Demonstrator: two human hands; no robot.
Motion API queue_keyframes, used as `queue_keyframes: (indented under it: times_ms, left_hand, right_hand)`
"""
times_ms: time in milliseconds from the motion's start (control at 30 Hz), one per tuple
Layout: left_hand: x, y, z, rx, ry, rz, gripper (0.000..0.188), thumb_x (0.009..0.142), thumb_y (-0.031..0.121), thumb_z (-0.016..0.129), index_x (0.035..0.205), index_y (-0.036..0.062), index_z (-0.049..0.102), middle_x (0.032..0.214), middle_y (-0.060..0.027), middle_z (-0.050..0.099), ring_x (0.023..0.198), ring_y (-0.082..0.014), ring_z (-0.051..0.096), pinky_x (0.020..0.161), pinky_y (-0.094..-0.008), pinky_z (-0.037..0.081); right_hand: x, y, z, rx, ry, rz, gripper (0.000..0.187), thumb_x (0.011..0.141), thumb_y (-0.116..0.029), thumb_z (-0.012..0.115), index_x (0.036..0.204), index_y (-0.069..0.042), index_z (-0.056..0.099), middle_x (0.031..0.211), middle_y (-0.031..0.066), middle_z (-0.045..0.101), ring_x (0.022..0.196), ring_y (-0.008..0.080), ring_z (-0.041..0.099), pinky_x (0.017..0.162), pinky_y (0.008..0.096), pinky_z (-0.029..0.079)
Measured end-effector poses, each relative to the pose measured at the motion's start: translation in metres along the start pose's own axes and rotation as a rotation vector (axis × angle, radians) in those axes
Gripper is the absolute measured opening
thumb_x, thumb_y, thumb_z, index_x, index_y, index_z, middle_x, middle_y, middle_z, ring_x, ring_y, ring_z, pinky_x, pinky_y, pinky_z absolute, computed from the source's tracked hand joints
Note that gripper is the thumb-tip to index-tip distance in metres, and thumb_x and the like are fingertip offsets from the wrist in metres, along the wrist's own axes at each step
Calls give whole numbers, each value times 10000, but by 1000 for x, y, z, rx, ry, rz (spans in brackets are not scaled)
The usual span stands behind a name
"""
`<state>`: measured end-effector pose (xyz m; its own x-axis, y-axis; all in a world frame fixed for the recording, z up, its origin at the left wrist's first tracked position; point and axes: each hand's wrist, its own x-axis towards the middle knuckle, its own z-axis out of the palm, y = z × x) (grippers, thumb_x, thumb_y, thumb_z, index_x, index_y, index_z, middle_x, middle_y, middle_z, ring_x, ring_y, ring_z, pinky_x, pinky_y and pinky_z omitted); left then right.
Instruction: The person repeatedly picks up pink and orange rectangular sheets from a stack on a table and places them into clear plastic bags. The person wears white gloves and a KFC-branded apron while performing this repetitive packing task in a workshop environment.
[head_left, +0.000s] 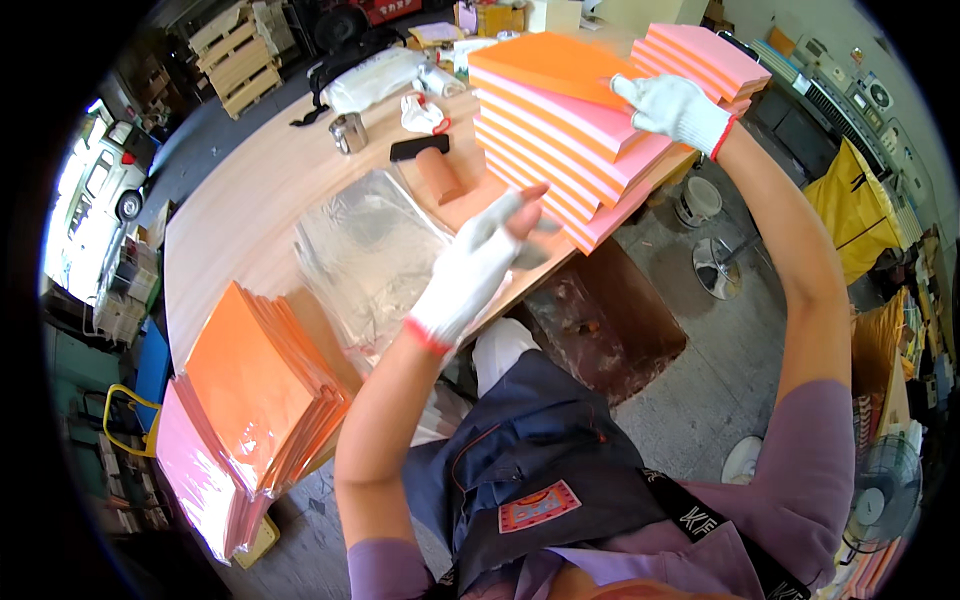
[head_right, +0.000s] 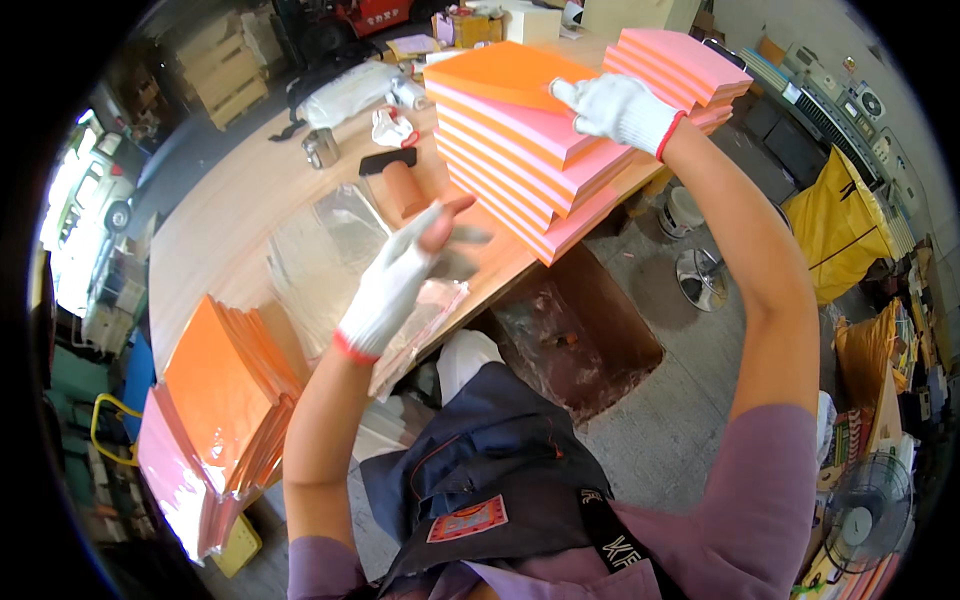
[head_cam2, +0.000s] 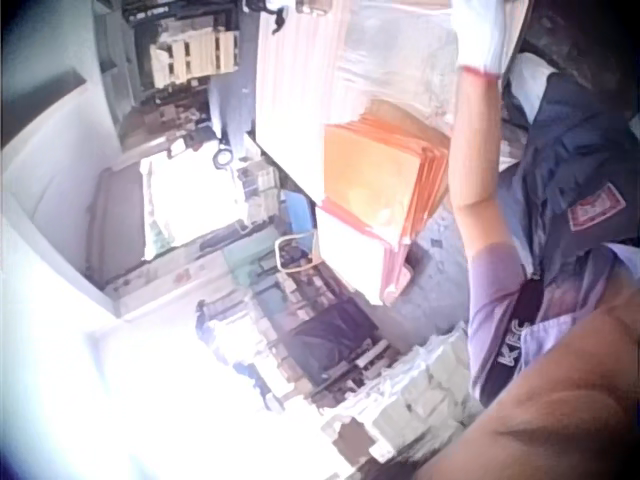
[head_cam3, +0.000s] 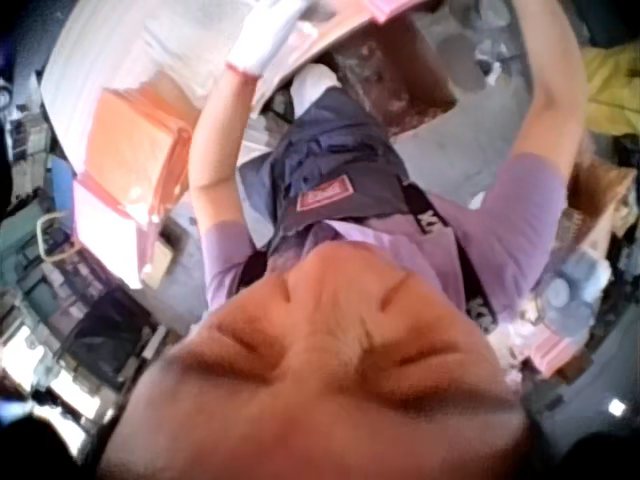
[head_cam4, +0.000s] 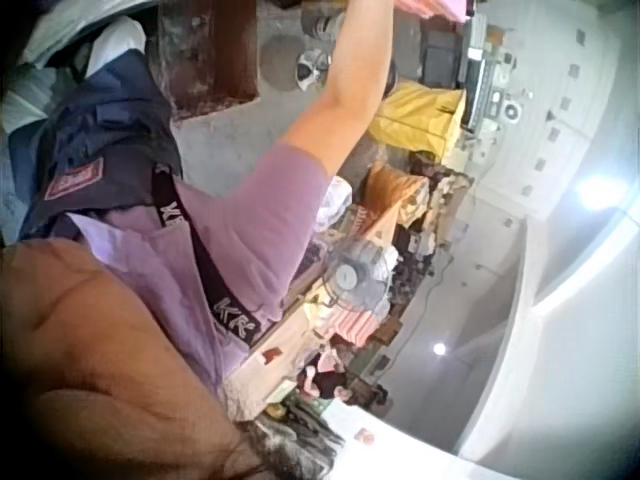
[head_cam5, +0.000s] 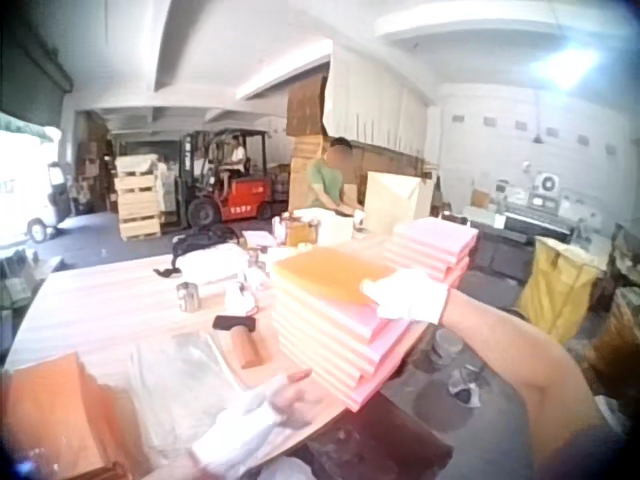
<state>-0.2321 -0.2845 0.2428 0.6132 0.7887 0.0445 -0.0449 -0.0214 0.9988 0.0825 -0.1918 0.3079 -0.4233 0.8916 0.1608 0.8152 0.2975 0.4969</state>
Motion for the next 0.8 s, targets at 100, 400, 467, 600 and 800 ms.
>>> queue_keyframes:
  times_ms: [100, 400, 467, 600, 800]
  left_hand:
    - [91, -17, 17, -443, -87, -28, 764, 904, 562, 433, 1410, 38, 202, 1347, -158, 433, 813, -245, 603, 793, -343, 500]
    - [204, 12, 46, -948, 109, -219, 700, 886, 588, 428, 1306, 49, 276, 1226, -303, 457, 517, -236, 486, 455, -278, 475]
    - [208, 14, 47, -794, 232, -253, 608, 899, 539, 442, 1247, 53, 334, 1060, -260, 523, 495, -204, 475, 440, -251, 470]
    - [219, 14, 46, -643, 223, -256, 478, 920, 410, 460, 1212, 45, 360, 882, -189, 584, 455, -146, 458, 424, -219, 476]
    - [222, 0, 17, -639, 150, -282, 316, 935, 303, 450, 1153, 76, 420, 1027, -186, 631, 511, -160, 547, 490, -247, 522]
  right_hand:
    - [19, 8, -3, -39, 47, -78, 424, 800, -174, 476, 1212, -99, 408, 836, 143, 635, 669, 311, 625, 569, 423, 493]
    - [-8, 7, -20, 264, 214, 76, 387, 877, -396, 494, 1155, -136, 427, 775, 147, 654, 706, 290, 646, 554, 394, 496]
    - [-22, 21, -5, 1049, 150, 438, 417, 891, -438, 472, 1133, -101, 428, 731, 153, 650, 700, 266, 649, 518, 358, 489]
    - [-35, 20, 38, 2074, 84, 695, 612, 939, -485, 368, 1255, 37, 323, 1049, 263, 552, 907, 310, 626, 661, 346, 551]
    - [2, 1, 24, 2682, 367, 1168, 611, 952, -468, 371, 1348, -11, 284, 1247, 282, 458, 1070, 382, 555, 804, 428, 560]
